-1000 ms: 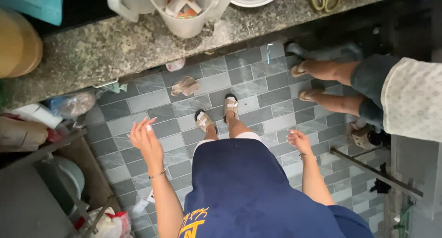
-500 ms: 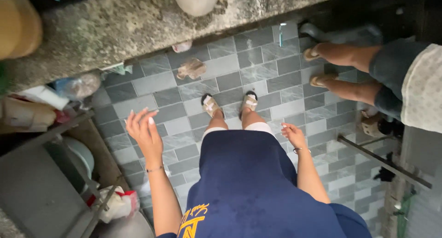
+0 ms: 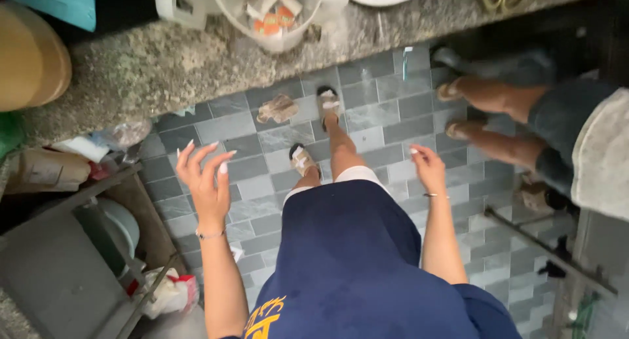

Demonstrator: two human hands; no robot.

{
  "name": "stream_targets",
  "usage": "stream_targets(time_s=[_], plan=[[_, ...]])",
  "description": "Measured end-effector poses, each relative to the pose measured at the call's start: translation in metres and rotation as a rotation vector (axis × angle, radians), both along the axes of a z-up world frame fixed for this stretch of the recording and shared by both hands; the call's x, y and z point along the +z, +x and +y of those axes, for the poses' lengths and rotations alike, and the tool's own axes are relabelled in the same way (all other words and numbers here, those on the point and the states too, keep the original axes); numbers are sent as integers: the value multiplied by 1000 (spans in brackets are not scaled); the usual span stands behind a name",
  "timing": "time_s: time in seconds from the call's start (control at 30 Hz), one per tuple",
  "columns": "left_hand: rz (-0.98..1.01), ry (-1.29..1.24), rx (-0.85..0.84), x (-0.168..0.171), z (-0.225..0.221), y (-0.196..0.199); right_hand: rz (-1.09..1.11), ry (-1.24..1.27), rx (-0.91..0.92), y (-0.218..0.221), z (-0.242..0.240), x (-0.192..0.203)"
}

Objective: The person pours hot water from an electric kettle into a plastic pitcher, stirs a mug of steeping liquid with tongs, scoops powder from a large lidded jar into a pitcher set on a scale, and tears open sachets, pouring their contents into the pitcher.

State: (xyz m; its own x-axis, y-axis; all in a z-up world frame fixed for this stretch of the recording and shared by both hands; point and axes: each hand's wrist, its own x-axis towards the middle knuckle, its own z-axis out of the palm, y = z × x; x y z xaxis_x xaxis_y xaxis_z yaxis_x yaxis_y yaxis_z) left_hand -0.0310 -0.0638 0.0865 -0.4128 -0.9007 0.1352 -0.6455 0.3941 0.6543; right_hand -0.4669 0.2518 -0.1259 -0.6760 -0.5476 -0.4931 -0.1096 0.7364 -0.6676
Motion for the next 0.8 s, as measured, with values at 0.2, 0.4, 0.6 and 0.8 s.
stream_targets(time_s=[0.2,0.4,0.6,0.8], plan=[[-22,-72,101,6,7,-33,-393,-276,212,-12,-118,-21],[28,-152,162,3,-1,-116,-1004,-560,678,-23,-260,175],[77,-132,194,3,-6,-151,-1013,-631,786,-61,-333,220],[85,-155,250,22,-22,-153,-1064,-761,375,-86,-340,160]])
